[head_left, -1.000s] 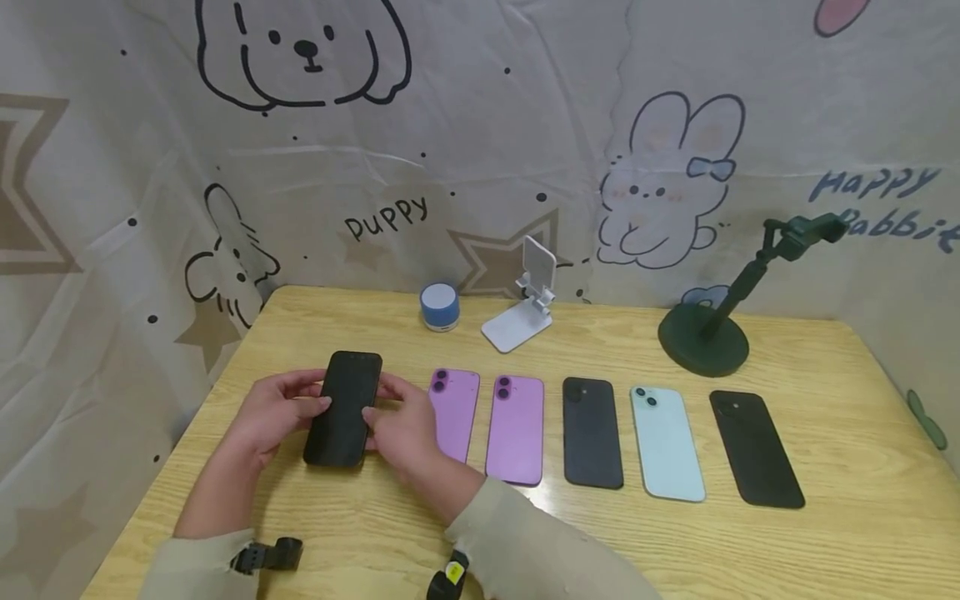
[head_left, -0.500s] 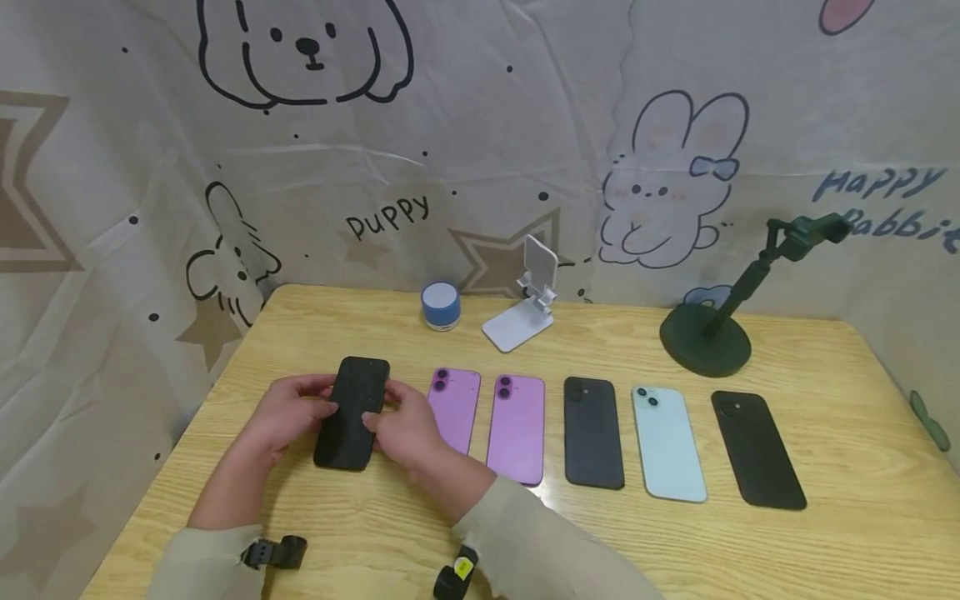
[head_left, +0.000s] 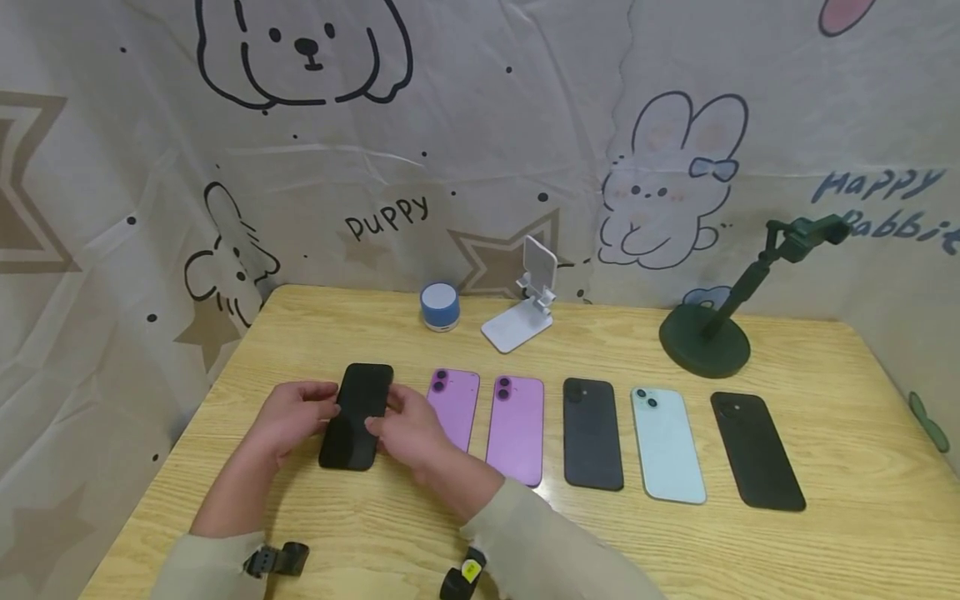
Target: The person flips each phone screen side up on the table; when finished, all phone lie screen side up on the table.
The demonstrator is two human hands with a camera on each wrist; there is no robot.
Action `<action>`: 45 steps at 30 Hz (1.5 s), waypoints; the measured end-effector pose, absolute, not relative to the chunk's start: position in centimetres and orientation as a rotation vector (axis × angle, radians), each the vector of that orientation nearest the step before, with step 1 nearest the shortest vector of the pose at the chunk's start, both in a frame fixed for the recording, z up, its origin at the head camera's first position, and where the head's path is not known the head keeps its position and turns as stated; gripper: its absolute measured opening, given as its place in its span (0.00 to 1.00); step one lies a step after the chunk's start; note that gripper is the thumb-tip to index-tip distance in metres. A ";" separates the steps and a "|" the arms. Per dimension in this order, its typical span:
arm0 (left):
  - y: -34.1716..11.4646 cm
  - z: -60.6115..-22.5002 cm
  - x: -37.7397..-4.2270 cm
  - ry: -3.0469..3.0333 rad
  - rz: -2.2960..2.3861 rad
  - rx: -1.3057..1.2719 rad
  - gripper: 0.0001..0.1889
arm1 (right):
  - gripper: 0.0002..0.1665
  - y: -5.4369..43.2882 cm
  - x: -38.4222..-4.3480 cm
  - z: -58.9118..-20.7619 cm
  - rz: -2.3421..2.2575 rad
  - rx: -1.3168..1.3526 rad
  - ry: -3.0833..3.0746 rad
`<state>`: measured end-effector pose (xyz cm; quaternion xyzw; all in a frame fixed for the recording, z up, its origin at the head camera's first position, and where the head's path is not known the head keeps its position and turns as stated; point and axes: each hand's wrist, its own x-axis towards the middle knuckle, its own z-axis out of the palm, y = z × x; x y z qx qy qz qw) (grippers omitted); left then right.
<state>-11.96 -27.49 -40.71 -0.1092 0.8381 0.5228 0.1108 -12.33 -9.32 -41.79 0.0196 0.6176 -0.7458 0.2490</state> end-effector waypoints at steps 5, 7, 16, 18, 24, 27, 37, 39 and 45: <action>-27.9 -40.9 -11.6 2.409 1.603 -0.320 0.25 | 0.41 -8.9 -12.2 -41.9 -2.040 0.016 1.652; -28.0 -41.1 -11.5 2.392 1.626 -0.319 0.25 | 0.43 -8.7 -12.1 -42.0 -2.045 0.009 1.640; -28.4 -41.2 -11.2 2.362 1.668 -0.284 0.27 | 0.46 -7.8 -11.7 -42.4 -2.015 -0.008 1.706; -28.4 -41.1 -11.1 2.380 1.648 -0.287 0.28 | 0.46 -7.3 -11.4 -42.3 -1.987 -0.029 1.755; -27.3 -39.9 -10.4 2.546 1.499 -0.308 0.31 | 0.46 -5.2 -10.2 -41.2 -1.948 -0.121 1.819; -26.1 -39.2 -10.4 2.597 1.484 -0.303 0.31 | 0.47 -4.0 -9.9 -40.8 -1.978 -0.131 1.814; -22.5 -38.0 -10.6 2.582 1.512 -0.141 0.30 | 0.50 0.9 -11.3 -40.7 -1.974 -0.060 1.907; -22.0 -38.1 -10.8 2.545 1.534 -0.114 0.31 | 0.49 1.7 -11.6 -40.8 -1.959 -0.044 1.934; -20.2 -39.1 -11.5 2.386 1.608 -0.065 0.33 | 0.50 2.7 -11.9 -41.1 -1.942 -0.055 1.924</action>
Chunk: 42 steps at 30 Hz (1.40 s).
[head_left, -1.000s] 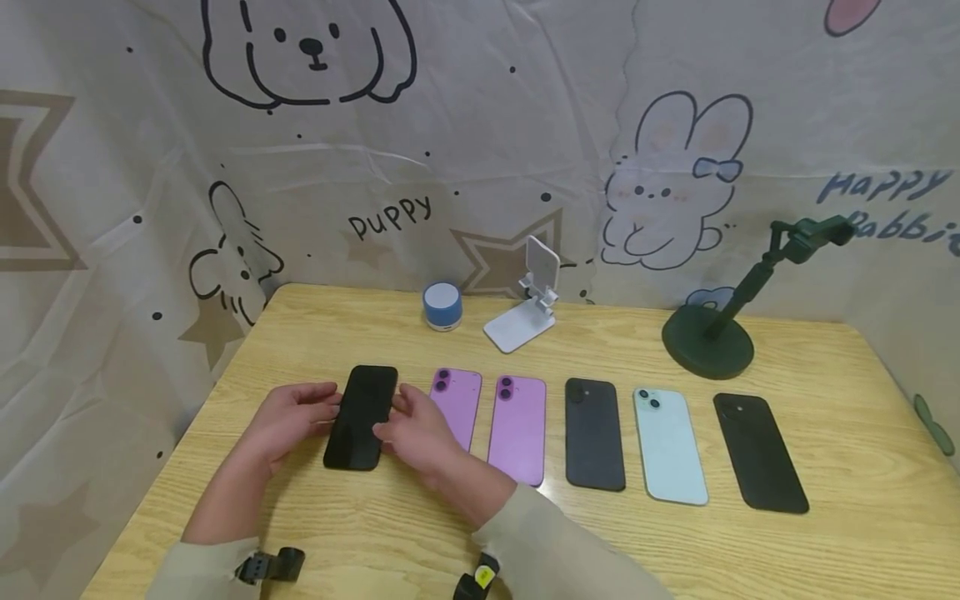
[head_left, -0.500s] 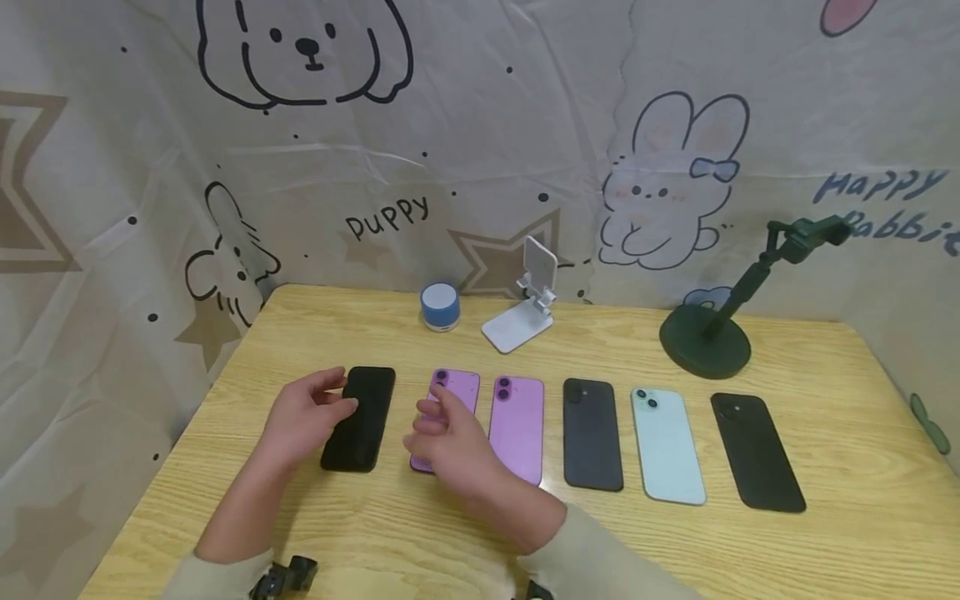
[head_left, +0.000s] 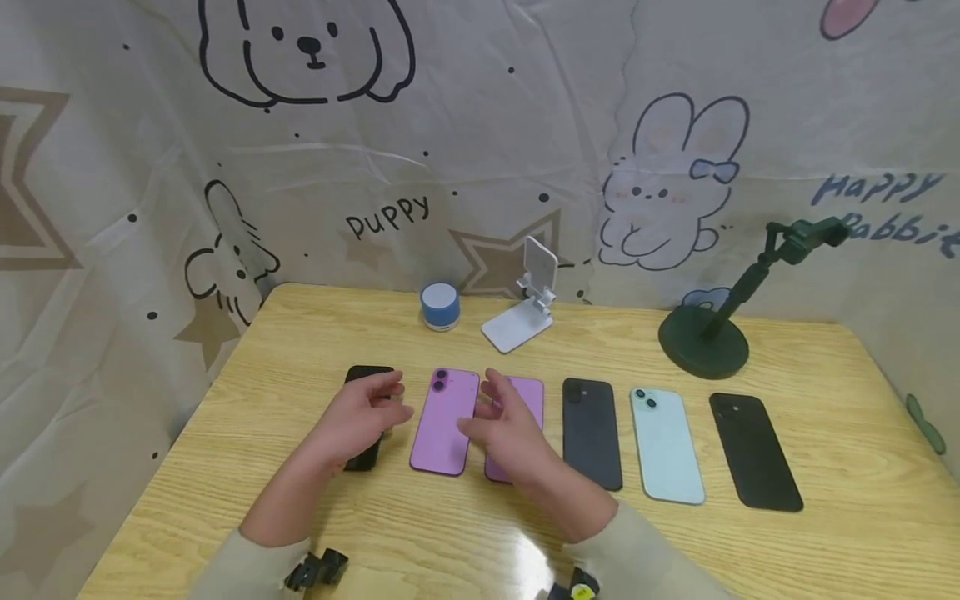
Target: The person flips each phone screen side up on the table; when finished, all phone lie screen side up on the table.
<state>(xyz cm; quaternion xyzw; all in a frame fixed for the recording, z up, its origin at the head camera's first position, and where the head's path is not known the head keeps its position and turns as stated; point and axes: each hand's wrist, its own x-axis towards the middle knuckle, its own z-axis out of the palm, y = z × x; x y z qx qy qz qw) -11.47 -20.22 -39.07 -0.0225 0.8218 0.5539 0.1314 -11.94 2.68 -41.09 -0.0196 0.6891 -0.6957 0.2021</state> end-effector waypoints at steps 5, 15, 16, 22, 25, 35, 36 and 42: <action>-18.8 -40.0 -12.3 2.301 1.629 -0.101 0.34 | 0.52 2.5 -12.0 -41.4 -1.972 -0.029 1.875; -17.7 -40.4 -13.0 2.242 1.717 -0.289 0.32 | 0.51 1.0 -12.2 -41.3 -1.990 0.084 2.018; -17.7 -40.4 -13.0 2.251 1.716 -0.298 0.32 | 0.50 0.9 -12.3 -41.3 -1.981 0.090 2.034; -17.6 -40.6 -12.9 2.311 1.691 -0.323 0.30 | 0.48 0.0 -12.8 -41.1 -1.929 0.143 2.095; -17.4 -40.8 -13.0 2.361 1.674 -0.346 0.29 | 0.48 -0.3 -13.0 -41.2 -1.931 0.163 2.091; -17.0 -41.1 -13.1 2.483 1.598 -0.380 0.29 | 0.46 -1.4 -13.2 -42.3 -1.844 -0.021 2.256; -17.0 -41.1 -13.1 2.484 1.598 -0.380 0.29 | 0.46 -1.5 -13.2 -42.3 -1.840 -0.041 2.258; -16.9 -41.3 -13.4 2.389 1.697 -0.401 0.27 | 0.48 -1.9 -13.3 -42.2 -1.874 -0.024 2.202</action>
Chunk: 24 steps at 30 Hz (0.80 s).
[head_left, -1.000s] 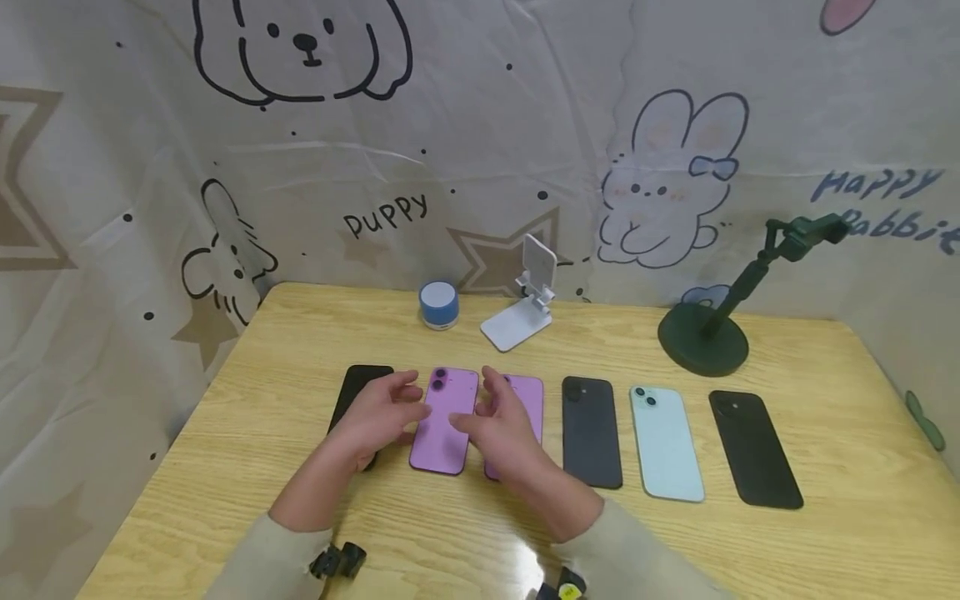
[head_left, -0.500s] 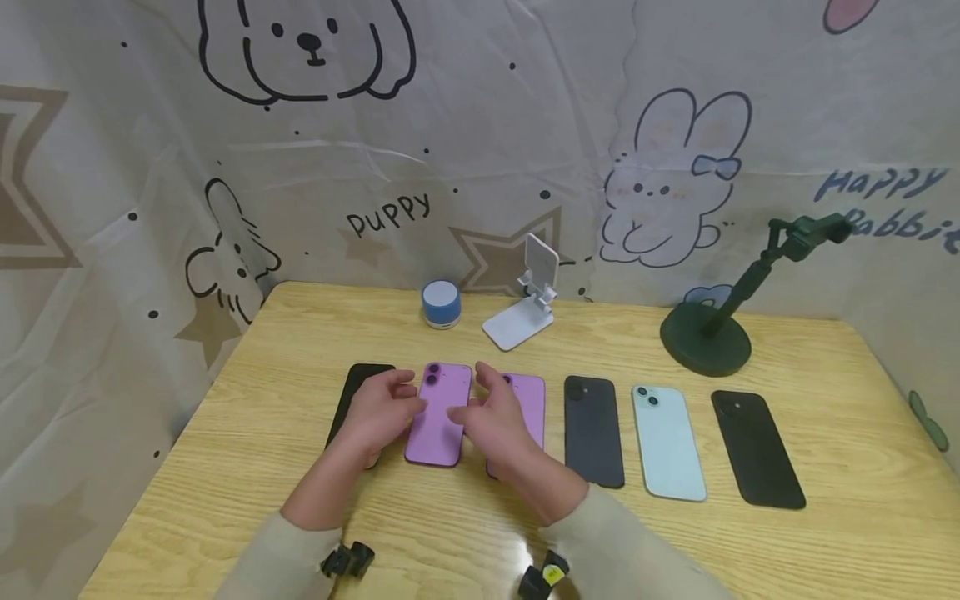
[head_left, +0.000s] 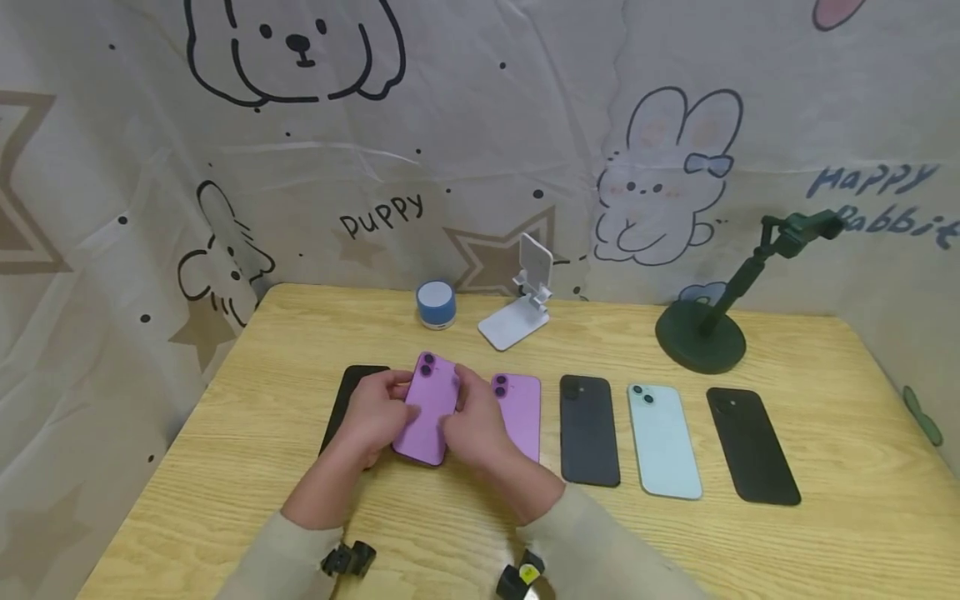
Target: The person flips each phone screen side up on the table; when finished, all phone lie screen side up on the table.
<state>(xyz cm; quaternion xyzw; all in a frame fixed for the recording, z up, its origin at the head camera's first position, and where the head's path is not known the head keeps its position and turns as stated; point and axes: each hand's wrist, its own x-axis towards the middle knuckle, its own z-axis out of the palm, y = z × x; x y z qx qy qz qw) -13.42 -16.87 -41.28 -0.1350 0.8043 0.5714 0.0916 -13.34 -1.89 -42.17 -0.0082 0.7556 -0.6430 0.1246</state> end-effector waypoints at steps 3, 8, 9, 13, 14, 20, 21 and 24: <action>-17.2 -41.2 -13.4 2.346 1.757 -0.410 0.26 | 0.47 -2.0 -13.3 -42.2 -1.905 0.015 2.162; -17.8 -40.4 -13.2 2.252 1.905 -0.376 0.25 | 0.42 -1.9 -13.2 -42.2 -1.989 0.078 2.136; -17.9 -40.2 -13.1 2.228 1.938 -0.367 0.25 | 0.41 -1.9 -13.2 -42.2 -1.998 0.084 2.141; -18.1 -39.6 -12.8 2.189 1.991 -0.352 0.23 | 0.38 -1.7 -13.2 -41.9 -1.985 0.083 2.173; -18.2 -39.5 -12.8 2.189 1.990 -0.352 0.22 | 0.38 -1.6 -13.2 -41.8 -1.983 0.081 2.171; -18.4 -39.1 -12.6 2.184 1.987 -0.339 0.17 | 0.35 -1.7 -13.3 -41.8 -2.021 0.076 2.089; -18.4 -39.0 -12.6 2.183 1.987 -0.328 0.17 | 0.35 -1.7 -13.3 -41.9 -2.033 0.073 2.066; -18.4 -38.7 -12.5 2.182 1.982 -0.294 0.17 | 0.32 -1.9 -13.2 -42.0 -2.067 0.065 1.990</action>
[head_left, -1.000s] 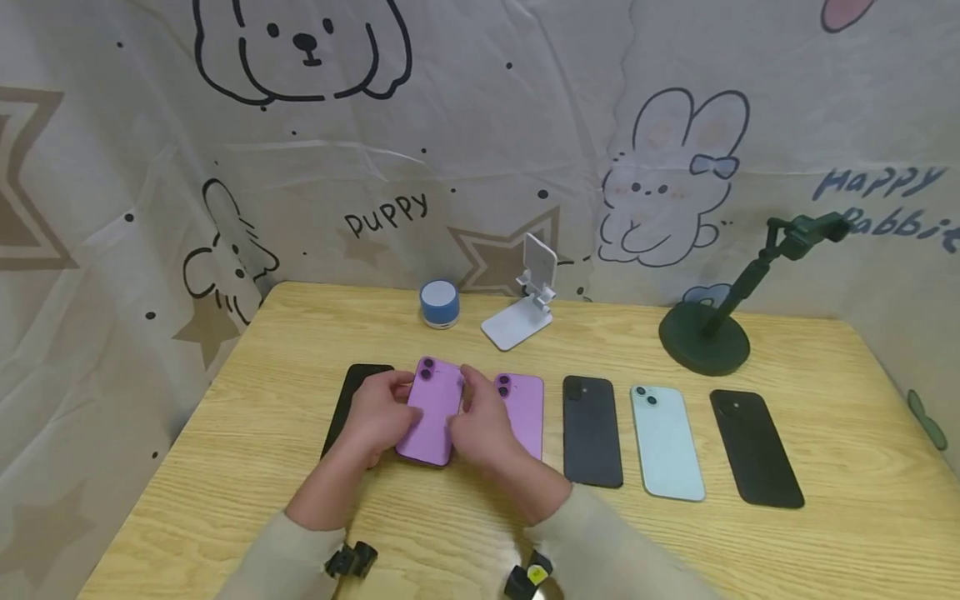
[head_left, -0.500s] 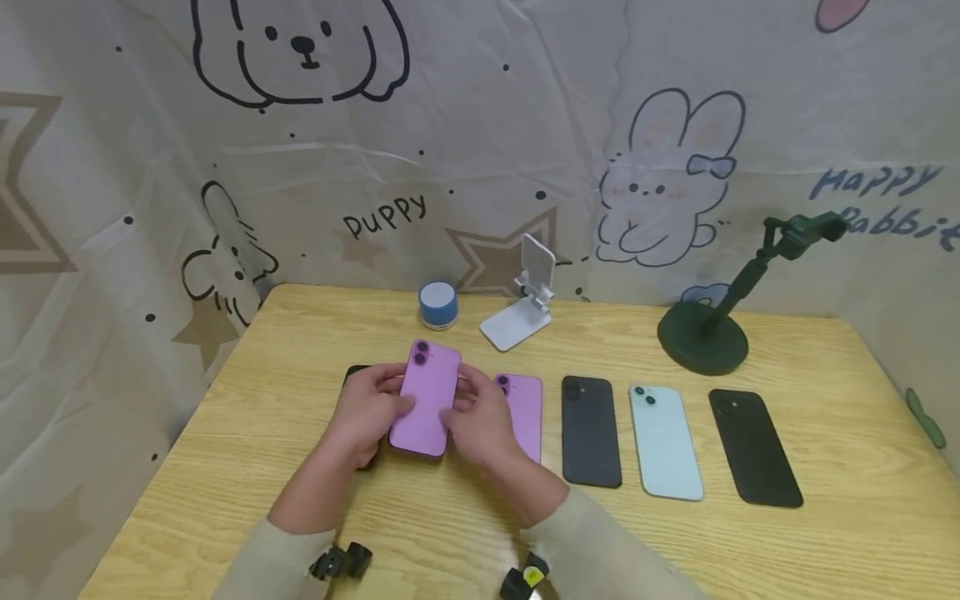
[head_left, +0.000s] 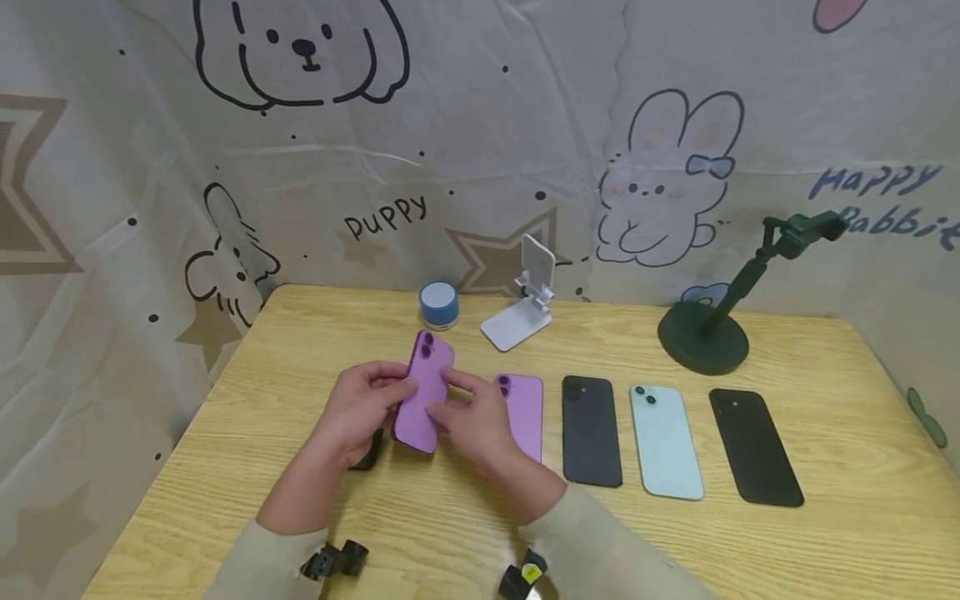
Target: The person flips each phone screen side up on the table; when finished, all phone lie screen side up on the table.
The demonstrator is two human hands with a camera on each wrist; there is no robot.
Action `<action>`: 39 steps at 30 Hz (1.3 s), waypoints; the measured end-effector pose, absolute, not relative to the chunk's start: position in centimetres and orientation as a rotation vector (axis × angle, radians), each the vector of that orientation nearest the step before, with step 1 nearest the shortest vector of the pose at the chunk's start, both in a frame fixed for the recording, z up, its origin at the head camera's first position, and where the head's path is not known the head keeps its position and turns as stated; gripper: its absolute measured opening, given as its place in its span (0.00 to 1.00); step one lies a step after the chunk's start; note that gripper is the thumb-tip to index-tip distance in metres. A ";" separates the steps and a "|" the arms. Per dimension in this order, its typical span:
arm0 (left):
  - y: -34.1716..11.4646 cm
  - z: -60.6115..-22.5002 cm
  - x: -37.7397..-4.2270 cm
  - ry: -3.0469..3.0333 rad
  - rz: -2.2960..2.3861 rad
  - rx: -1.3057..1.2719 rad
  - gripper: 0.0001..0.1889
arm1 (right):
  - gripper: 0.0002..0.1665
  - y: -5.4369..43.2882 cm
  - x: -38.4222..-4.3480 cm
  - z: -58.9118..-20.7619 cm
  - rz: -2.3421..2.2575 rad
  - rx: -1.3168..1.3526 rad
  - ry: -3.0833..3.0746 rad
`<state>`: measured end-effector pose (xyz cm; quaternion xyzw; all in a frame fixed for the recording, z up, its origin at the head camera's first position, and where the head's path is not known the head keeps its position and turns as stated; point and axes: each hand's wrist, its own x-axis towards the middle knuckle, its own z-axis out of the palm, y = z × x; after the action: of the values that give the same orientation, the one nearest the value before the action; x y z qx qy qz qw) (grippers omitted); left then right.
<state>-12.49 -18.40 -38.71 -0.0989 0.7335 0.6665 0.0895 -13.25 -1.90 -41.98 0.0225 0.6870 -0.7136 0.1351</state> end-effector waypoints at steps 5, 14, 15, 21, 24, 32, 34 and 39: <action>-18.0 -38.5 -12.6 2.150 1.961 -0.201 0.17 | 0.30 -2.0 -13.5 -42.1 -2.163 0.099 1.830; -17.4 -39.3 -12.8 2.548 1.635 -0.101 0.14 | 0.34 -1.7 -13.5 -41.6 -2.315 0.100 1.493; -17.4 -39.3 -12.9 2.593 1.590 -0.109 0.15 | 0.34 -1.6 -13.4 -41.5 -2.328 0.082 1.459; -17.3 -39.7 -13.0 2.706 1.459 -0.229 0.19 | 0.30 -1.3 -13.3 -41.2 -2.376 0.033 1.218; -17.4 -39.8 -13.0 2.677 1.511 -0.285 0.20 | 0.27 -1.1 -13.3 -41.3 -2.387 0.038 1.155; -18.4 -39.9 -12.9 2.509 1.705 -0.393 0.21 | 0.23 -0.8 -13.3 -41.7 -2.332 0.094 1.541; -18.5 -39.9 -12.8 2.487 1.718 -0.399 0.21 | 0.24 -0.8 -13.3 -41.8 -2.300 0.124 1.676; -18.5 -40.1 -12.7 2.478 1.725 -0.397 0.20 | 0.27 -0.8 -13.3 -42.0 -2.258 0.126 1.825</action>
<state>-12.69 -18.47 -40.05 -0.1303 0.8127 0.5659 0.0481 -13.25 -0.78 -42.02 0.0430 0.6238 -0.7715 0.1176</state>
